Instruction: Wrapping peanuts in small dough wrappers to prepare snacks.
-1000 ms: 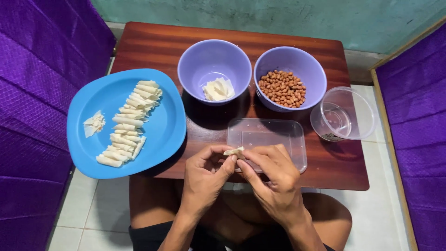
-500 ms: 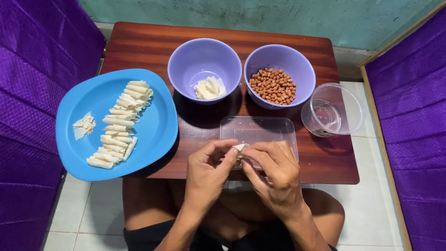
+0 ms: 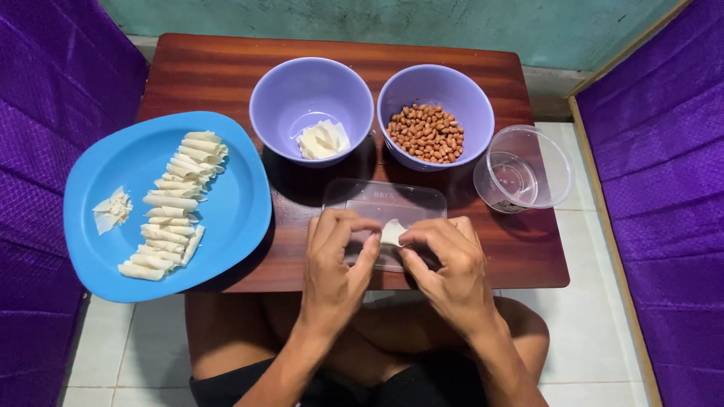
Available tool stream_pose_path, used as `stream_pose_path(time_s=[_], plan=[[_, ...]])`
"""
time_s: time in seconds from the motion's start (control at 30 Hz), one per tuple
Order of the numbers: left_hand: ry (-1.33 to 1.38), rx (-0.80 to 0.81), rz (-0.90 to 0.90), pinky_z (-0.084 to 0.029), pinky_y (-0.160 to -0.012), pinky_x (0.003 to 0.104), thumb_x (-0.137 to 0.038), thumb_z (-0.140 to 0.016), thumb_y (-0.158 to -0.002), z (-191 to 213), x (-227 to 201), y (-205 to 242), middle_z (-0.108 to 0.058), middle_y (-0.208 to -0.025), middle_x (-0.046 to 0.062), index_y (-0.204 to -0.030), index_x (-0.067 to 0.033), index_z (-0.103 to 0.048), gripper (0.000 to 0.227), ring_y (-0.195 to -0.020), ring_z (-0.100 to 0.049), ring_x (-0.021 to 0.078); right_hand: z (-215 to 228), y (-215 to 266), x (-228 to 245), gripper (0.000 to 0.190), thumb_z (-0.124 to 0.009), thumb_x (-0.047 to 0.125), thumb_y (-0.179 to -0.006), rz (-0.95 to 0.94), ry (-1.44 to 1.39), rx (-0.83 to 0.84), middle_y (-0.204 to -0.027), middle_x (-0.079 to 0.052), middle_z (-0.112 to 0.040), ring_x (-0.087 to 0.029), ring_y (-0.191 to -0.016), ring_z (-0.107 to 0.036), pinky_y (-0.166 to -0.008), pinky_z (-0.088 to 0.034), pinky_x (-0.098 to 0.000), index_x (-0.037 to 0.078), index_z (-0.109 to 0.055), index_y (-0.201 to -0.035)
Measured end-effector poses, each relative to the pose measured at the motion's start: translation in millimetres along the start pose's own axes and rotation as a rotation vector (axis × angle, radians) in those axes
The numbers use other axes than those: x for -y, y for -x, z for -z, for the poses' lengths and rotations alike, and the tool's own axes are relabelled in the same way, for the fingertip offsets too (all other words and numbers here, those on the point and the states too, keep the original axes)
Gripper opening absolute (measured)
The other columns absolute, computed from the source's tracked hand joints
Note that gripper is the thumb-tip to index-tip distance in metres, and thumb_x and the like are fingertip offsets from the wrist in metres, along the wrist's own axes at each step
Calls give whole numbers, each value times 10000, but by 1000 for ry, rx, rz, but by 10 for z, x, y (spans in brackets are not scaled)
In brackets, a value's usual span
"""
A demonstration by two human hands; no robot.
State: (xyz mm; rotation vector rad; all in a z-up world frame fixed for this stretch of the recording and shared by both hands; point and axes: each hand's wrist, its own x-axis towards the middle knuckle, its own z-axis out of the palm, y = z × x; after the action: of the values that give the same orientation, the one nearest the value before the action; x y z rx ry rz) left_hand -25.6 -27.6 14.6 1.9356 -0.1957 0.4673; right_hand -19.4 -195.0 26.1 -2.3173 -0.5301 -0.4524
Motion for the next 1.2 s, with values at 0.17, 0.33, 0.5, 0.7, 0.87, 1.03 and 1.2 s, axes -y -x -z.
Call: stream_pose_path(time_s=[0.17, 0.33, 0.5, 0.7, 0.87, 1.03, 1.2], plan=[[-242, 223, -124, -396, -817, 370, -289, -724, -924, 21, 288, -11, -605, -970, -14, -1064, -224, -759, 159, -945, -543, 225, -42, 7, -166, 106, -778, 122, -855, -95, -86, 57, -910, 8, -759, -262, -877, -650, -798, -506, -382, 184, -772, -941], [-341, 280, -161, -356, -809, 387, -309, -730, -908, 1, 384, -55, -561, -889, -44, -940, -262, -757, 63, -920, -510, 207, -36, -19, -153, 59, -769, 189, -895, -110, -67, 103, -939, 9, -756, -258, -904, -637, -821, -488, -381, 187, -778, -953], [-339, 340, -158, -344, -829, 408, -363, -689, -919, 21, 400, -67, -544, -918, -30, -1002, -289, -739, 122, -930, -505, 227, -34, -3, -163, 174, -752, 168, -904, -103, -85, 122, -1001, 11, -775, -246, -932, -659, -816, -488, -370, 176, -776, -1076], [-344, 320, -148, -331, -831, 412, -399, -701, -919, 2, 375, -72, -529, -885, -19, -985, -261, -752, 161, -897, -493, 222, -6, -18, -135, 181, -751, 171, -909, -83, -92, 115, -997, -3, -784, -255, -920, -672, -825, -501, -370, 170, -778, -1088], [-360, 309, -155, -342, -835, 411, -363, -696, -925, -12, 379, -80, -513, -852, -34, -934, -292, -752, 91, -885, -502, 212, 27, -38, -165, 181, -741, 166, -914, -72, -76, 154, -956, -40, -750, -276, -872, -662, -783, -533, -387, 135, -772, -1090], [-382, 284, -161, -351, -829, 404, -362, -701, -926, -30, 399, -76, -519, -846, -35, -898, -291, -747, 89, -873, -508, 208, 12, -49, -182, 167, -745, 173, -914, -62, -23, 163, -949, -67, -701, -288, -863, -646, -771, -541, -406, 121, -768, -1071], [-365, 290, -126, -352, -825, 399, -332, -699, -926, -39, 379, -85, -518, -844, -34, -912, -276, -750, 78, -882, -511, 206, 38, -83, -164, 147, -740, 92, -873, -37, -54, 175, -962, -49, -740, -287, -885, -670, -787, -548, -396, 137, -785, -1005]])
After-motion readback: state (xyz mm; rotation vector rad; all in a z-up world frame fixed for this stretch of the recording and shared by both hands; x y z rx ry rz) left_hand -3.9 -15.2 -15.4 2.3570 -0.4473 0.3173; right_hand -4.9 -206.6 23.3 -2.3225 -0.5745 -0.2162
